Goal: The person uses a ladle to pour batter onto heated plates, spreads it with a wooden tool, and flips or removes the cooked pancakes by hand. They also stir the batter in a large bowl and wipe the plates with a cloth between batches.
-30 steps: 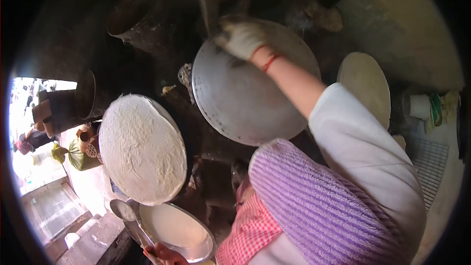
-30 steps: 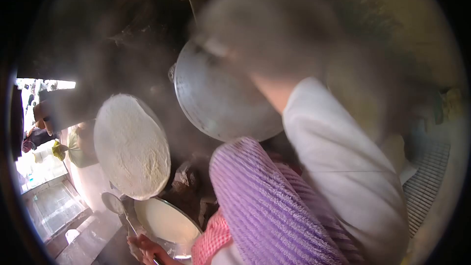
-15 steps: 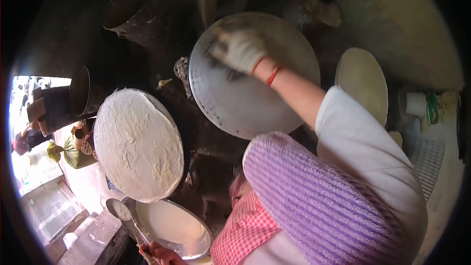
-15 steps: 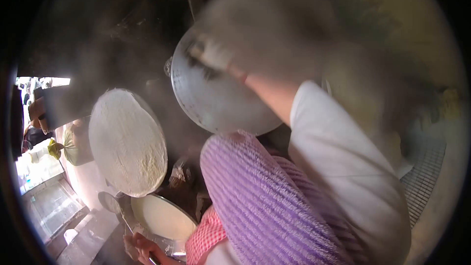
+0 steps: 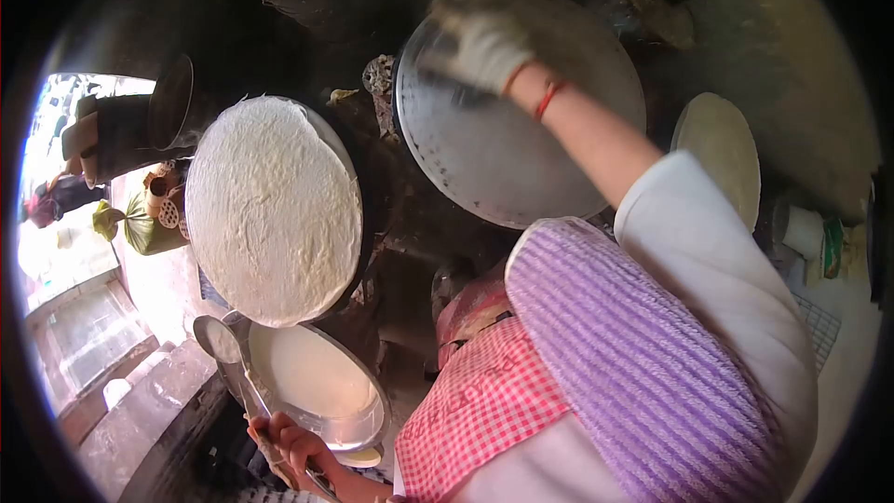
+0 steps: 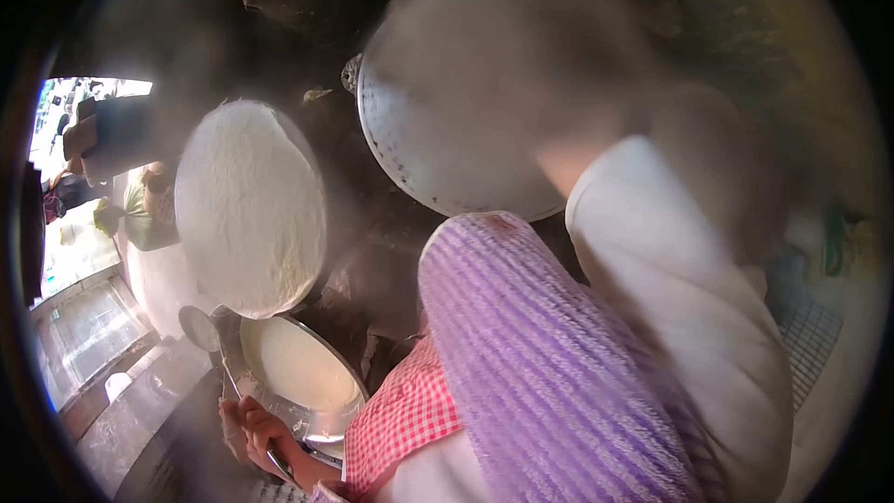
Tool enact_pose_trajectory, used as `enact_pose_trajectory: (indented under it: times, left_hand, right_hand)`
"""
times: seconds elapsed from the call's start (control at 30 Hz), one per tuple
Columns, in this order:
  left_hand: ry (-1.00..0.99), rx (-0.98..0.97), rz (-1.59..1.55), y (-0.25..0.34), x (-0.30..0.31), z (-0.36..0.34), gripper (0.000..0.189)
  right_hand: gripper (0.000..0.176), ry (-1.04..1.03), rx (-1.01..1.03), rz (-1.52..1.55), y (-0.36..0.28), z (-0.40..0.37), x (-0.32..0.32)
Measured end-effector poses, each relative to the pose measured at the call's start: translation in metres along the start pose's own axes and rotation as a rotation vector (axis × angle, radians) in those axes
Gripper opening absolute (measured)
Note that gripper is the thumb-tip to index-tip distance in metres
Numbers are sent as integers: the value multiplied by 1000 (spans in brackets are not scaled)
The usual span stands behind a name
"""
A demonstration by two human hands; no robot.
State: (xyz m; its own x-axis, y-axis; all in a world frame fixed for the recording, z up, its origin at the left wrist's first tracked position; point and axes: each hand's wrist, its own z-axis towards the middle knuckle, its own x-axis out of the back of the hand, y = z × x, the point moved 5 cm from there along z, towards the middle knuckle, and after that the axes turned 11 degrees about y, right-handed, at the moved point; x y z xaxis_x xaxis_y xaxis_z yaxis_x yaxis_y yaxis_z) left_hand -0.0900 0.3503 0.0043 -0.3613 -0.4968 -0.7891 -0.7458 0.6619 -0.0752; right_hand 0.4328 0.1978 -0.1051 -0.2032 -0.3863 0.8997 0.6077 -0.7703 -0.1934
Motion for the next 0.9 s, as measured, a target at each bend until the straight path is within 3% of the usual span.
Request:
enact_pose_trajectory:
  times: [0.1, 0.13, 0.27, 0.33, 0.37, 0.47, 0.5, 0.53, 0.63, 0.67, 0.8, 0.87, 0.9]
  left_hand:
    - [-37, 31, -8, -1, 1, -6, 35]
    - [-50, 34, -55, 4, 3, -8, 34]
    - [-76, 82, -74, 16, 6, -16, 33]
    - [-140, 111, -104, 18, 7, -24, 26]
    - [-156, 112, -114, 19, 6, -29, 26]
    - [-112, 0, -19, 37, 18, -32, 27]
    - [-152, 58, -8, 38, 20, -32, 30]
    - [-117, 47, 12, 36, 22, -35, 23]
    - [-16, -80, 32, 34, 26, -49, 15]
    - [60, -183, 30, 33, 28, -52, 14]
    - [-52, -227, -60, -15, 8, -68, 14]
    - [-19, -281, -80, -21, 9, -75, 15]
    - [18, -304, -104, -24, 10, -78, 15]
  right_hand:
    - [70, -206, 326, 274, -73, -102, 26]
    - [68, -189, 342, 282, -73, -132, 43]
    - [63, -178, 253, 280, -4, -202, 107]
    - [58, -283, 127, 291, 50, -221, 117]
    - [54, -183, 73, 285, 74, -220, 125]
    - [47, 67, -333, 243, 162, -187, 90]
    - [48, 137, -437, 284, 173, -157, 81]
    - [49, 137, -438, 266, 174, -117, 68]
    - [53, 310, -172, 700, 107, 33, 67]
    - [54, 314, -145, 630, 96, 82, 62]
    - [59, 195, -74, 396, 70, 230, 38]
    - [64, 166, -16, -197, 59, 255, 26]
    - [64, 165, -2, -180, 54, 259, 20]
